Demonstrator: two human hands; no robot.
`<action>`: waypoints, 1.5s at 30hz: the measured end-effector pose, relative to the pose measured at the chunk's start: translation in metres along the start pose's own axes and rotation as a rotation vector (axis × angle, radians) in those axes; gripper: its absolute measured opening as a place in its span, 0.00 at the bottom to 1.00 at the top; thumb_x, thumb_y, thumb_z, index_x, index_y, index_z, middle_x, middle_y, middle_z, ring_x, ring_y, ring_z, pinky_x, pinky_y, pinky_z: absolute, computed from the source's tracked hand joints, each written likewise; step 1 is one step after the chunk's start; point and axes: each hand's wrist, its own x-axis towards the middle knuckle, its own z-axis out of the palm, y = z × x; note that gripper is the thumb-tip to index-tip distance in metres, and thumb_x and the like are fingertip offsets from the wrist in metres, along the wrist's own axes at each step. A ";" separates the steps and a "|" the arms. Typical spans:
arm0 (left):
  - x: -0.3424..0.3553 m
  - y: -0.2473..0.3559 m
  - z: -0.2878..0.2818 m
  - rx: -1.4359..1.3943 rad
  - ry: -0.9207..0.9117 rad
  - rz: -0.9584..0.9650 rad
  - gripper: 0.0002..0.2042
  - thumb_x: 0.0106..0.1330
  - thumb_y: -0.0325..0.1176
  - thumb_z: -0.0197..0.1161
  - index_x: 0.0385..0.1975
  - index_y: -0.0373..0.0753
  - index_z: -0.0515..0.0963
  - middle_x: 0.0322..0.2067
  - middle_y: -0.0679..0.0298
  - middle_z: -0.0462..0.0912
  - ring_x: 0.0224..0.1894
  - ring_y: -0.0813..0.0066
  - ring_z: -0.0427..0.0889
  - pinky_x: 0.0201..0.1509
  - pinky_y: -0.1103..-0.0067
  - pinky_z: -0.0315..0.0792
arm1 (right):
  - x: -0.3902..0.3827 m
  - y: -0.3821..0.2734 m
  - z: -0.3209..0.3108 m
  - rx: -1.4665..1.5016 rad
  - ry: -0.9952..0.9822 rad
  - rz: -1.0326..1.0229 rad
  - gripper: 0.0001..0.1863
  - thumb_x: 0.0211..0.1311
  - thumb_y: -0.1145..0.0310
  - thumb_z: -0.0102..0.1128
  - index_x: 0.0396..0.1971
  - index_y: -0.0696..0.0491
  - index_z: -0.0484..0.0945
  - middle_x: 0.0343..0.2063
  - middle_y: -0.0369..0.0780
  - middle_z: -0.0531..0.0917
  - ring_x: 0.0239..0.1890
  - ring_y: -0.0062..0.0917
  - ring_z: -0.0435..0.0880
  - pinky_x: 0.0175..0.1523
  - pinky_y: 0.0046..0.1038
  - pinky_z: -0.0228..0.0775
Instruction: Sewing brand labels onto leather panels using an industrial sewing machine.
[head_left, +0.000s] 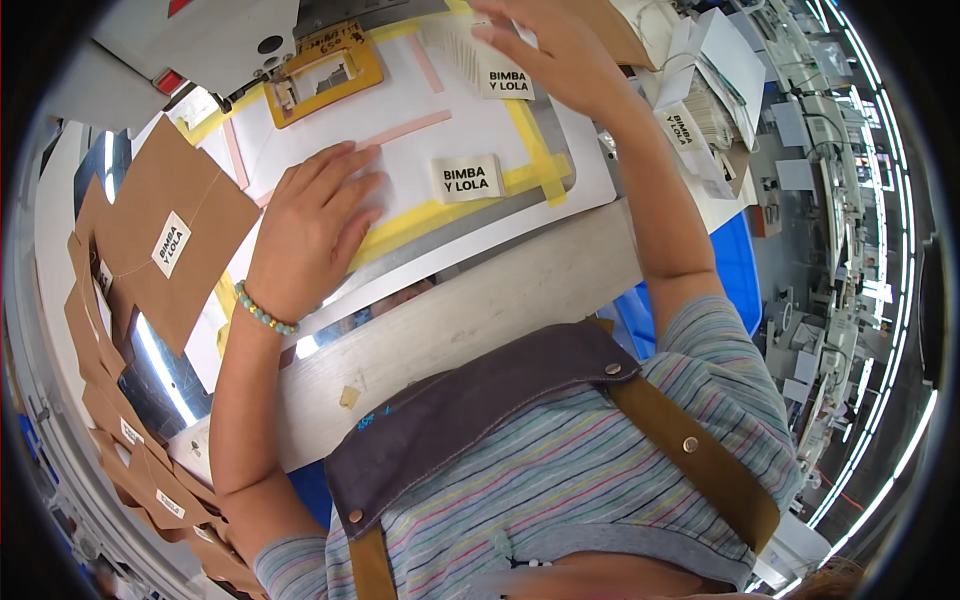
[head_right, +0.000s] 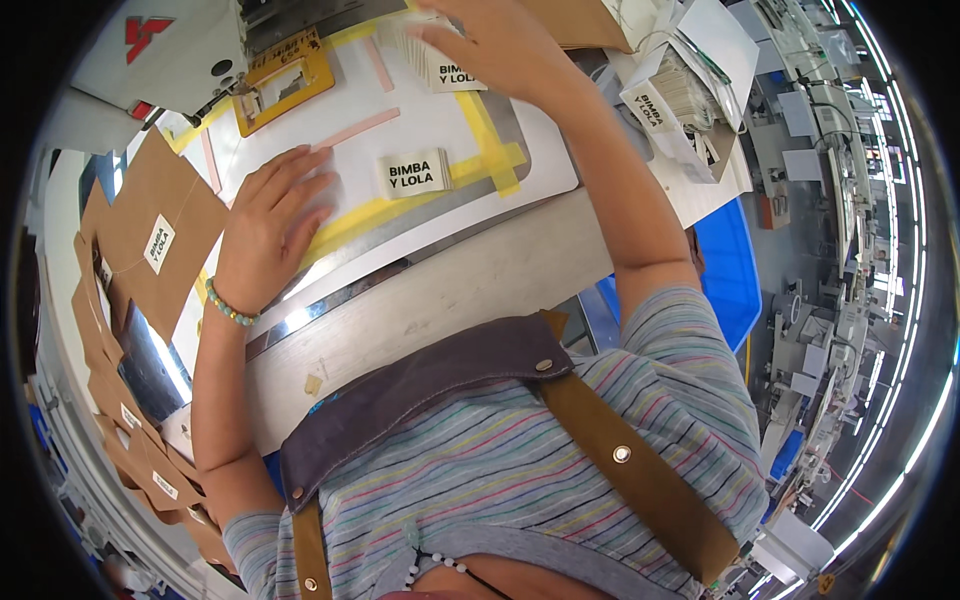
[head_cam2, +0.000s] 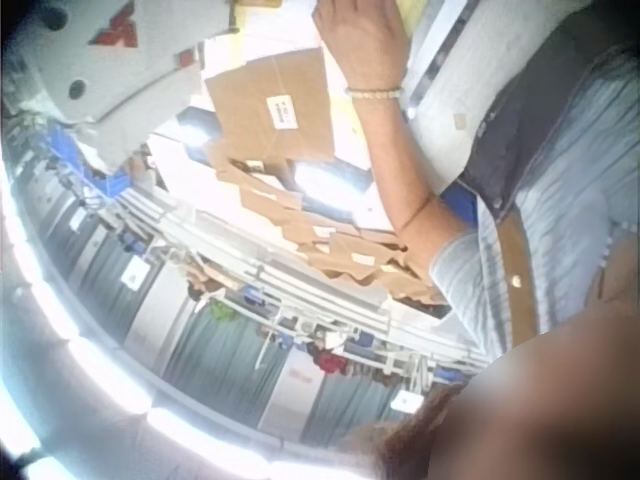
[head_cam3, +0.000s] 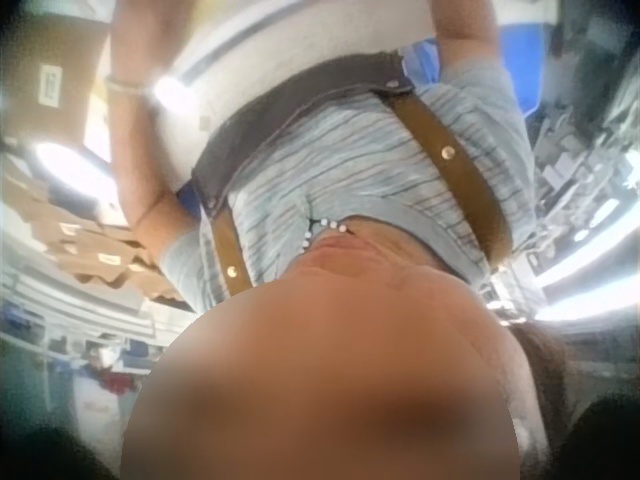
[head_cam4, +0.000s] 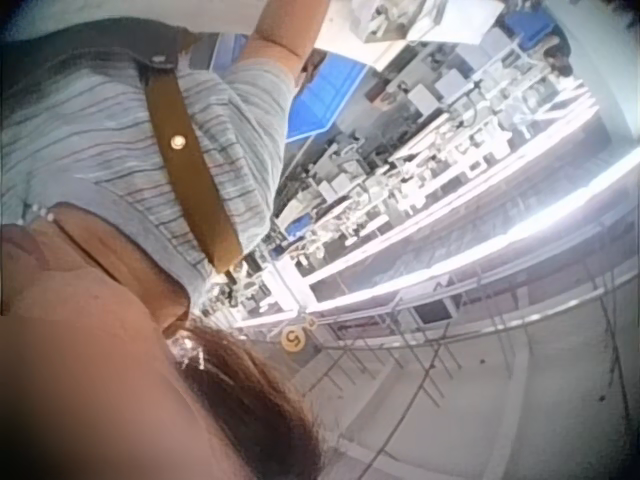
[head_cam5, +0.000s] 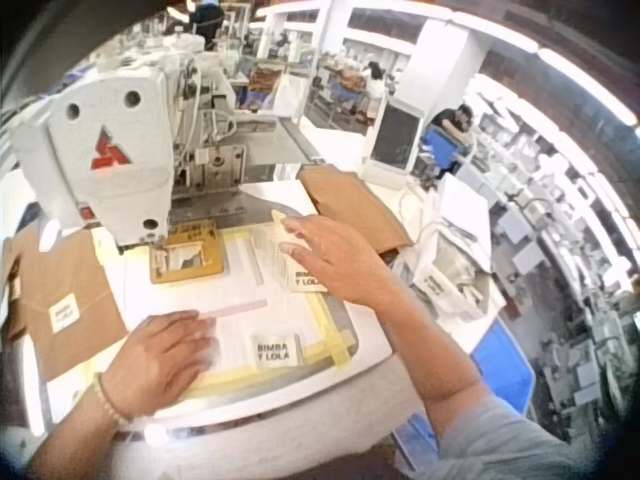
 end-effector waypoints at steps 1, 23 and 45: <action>0.000 0.000 0.000 -0.005 0.014 -0.003 0.16 0.64 0.26 0.72 0.52 0.37 0.84 0.64 0.57 0.83 0.69 0.52 0.79 0.69 0.62 0.74 | -0.017 -0.011 -0.008 0.101 -0.125 0.083 0.26 0.75 0.54 0.65 0.64 0.54 0.80 0.58 0.44 0.84 0.54 0.40 0.84 0.60 0.37 0.76; 0.002 0.003 -0.002 0.004 -0.028 -0.005 0.18 0.62 0.25 0.72 0.53 0.36 0.84 0.64 0.56 0.83 0.69 0.52 0.78 0.70 0.62 0.73 | -0.059 0.009 -0.008 -0.034 0.020 0.103 0.33 0.63 0.57 0.77 0.66 0.52 0.80 0.50 0.41 0.83 0.45 0.29 0.82 0.52 0.31 0.77; 0.000 0.005 -0.001 0.008 -0.027 -0.008 0.19 0.62 0.26 0.72 0.54 0.34 0.83 0.65 0.56 0.83 0.70 0.51 0.77 0.72 0.61 0.72 | -0.047 0.043 -0.020 -0.344 0.280 0.113 0.24 0.67 0.55 0.71 0.57 0.55 0.85 0.55 0.44 0.87 0.52 0.41 0.87 0.55 0.41 0.80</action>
